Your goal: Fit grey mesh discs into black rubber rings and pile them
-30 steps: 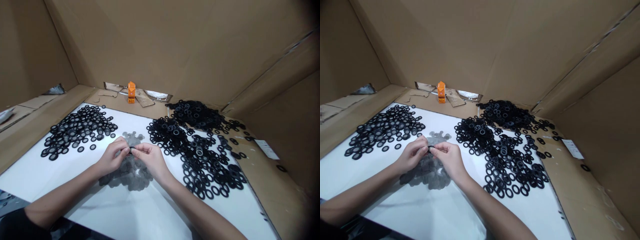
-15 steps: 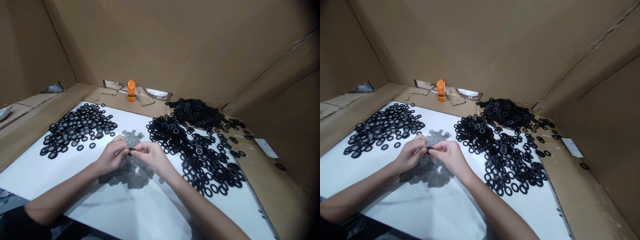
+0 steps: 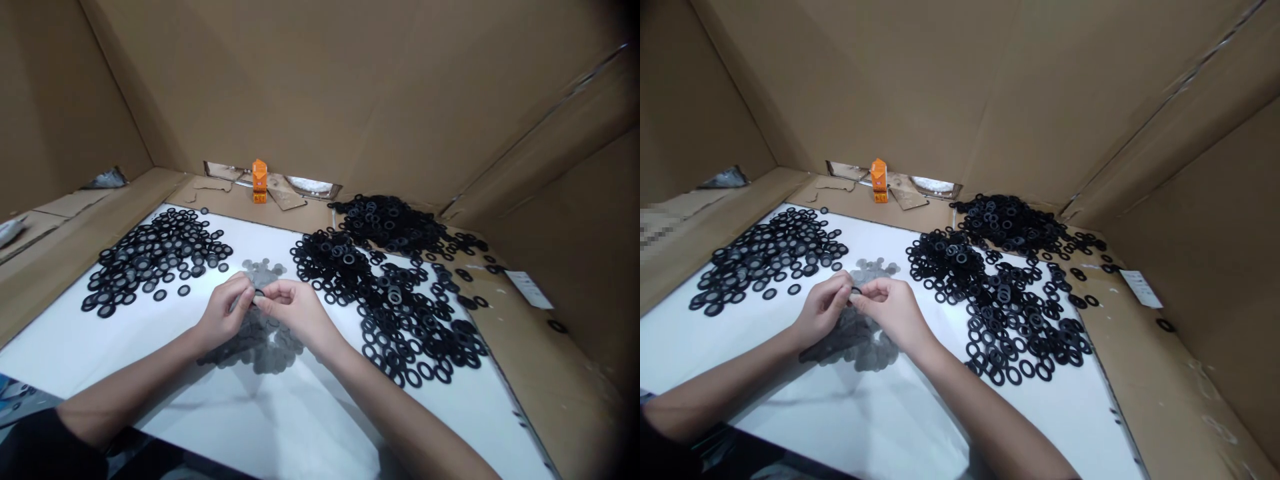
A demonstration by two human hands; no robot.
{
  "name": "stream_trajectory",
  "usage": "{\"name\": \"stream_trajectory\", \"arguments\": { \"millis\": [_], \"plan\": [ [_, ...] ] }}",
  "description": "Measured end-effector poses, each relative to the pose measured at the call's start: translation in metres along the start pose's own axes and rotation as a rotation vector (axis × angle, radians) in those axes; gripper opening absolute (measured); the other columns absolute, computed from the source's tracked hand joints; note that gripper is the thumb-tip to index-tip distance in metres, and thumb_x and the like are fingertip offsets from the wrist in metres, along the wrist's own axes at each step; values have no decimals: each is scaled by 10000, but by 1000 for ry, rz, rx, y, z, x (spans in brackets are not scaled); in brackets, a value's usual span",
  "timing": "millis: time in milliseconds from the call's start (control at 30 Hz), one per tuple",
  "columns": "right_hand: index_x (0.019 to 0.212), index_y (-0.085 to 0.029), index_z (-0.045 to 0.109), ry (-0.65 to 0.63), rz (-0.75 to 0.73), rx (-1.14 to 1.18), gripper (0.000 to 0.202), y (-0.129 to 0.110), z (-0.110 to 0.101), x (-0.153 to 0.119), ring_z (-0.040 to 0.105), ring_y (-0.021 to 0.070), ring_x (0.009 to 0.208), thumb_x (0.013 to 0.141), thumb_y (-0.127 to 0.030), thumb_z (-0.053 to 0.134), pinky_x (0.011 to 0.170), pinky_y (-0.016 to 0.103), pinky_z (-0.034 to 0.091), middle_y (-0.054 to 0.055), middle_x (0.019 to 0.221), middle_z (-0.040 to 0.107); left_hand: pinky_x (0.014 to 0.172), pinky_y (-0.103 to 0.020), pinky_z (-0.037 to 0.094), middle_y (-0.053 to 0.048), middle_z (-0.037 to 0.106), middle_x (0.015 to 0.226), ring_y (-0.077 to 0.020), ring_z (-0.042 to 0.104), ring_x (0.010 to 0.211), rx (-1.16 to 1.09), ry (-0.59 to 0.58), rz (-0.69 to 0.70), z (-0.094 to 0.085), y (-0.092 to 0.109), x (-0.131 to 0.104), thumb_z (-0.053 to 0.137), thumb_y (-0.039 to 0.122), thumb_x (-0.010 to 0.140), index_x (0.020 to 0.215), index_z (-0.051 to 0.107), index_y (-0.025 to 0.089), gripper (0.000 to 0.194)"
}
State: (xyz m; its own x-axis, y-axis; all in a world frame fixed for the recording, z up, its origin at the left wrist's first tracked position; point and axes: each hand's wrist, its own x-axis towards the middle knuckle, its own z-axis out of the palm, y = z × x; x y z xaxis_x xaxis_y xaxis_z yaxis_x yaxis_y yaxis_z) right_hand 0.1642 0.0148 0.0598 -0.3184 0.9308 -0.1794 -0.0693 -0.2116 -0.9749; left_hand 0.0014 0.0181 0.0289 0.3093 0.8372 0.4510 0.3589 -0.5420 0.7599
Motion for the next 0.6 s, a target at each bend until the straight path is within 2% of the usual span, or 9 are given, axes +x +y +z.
{"name": "stream_trajectory", "arguments": {
  "millis": [133, 233, 367, 600],
  "plan": [
    [784, -132, 697, -23, 162, 382, 304, 8, 7, -1, 609, 114, 661, 573, -308, 827, 742, 273, 481, 14, 734, 665, 558, -281, 300, 21, 343, 607, -138, 359, 581, -58, 120, -100, 10, -2, -8, 351, 324, 954, 624, 337, 198, 354],
    [776, -123, 703, -13, 204, 497, 298, 12, 8, -1, 612, 104, 657, 592, -324, 824, 748, 271, 486, 25, 735, 671, 535, -270, 279, 34, 318, 595, -128, 328, 559, -165, 128, -164, 15, -5, -12, 360, 334, 956, 631, 324, 198, 355],
    [758, -118, 716, 3, 140, 455, 272, 13, 7, -1, 606, 98, 648, 610, -324, 815, 738, 254, 482, 23, 715, 672, 570, -276, 302, 22, 357, 622, -135, 357, 594, -237, 24, -114, 10, -8, -8, 344, 356, 961, 638, 362, 188, 365],
    [685, -142, 715, 17, 54, 271, 223, 14, 7, 3, 568, 100, 618, 650, -355, 772, 677, 241, 453, 5, 668, 649, 646, -294, 336, -9, 426, 682, -158, 416, 681, -163, -90, -82, -3, -8, 1, 376, 340, 952, 640, 424, 173, 358]
  ]
}}
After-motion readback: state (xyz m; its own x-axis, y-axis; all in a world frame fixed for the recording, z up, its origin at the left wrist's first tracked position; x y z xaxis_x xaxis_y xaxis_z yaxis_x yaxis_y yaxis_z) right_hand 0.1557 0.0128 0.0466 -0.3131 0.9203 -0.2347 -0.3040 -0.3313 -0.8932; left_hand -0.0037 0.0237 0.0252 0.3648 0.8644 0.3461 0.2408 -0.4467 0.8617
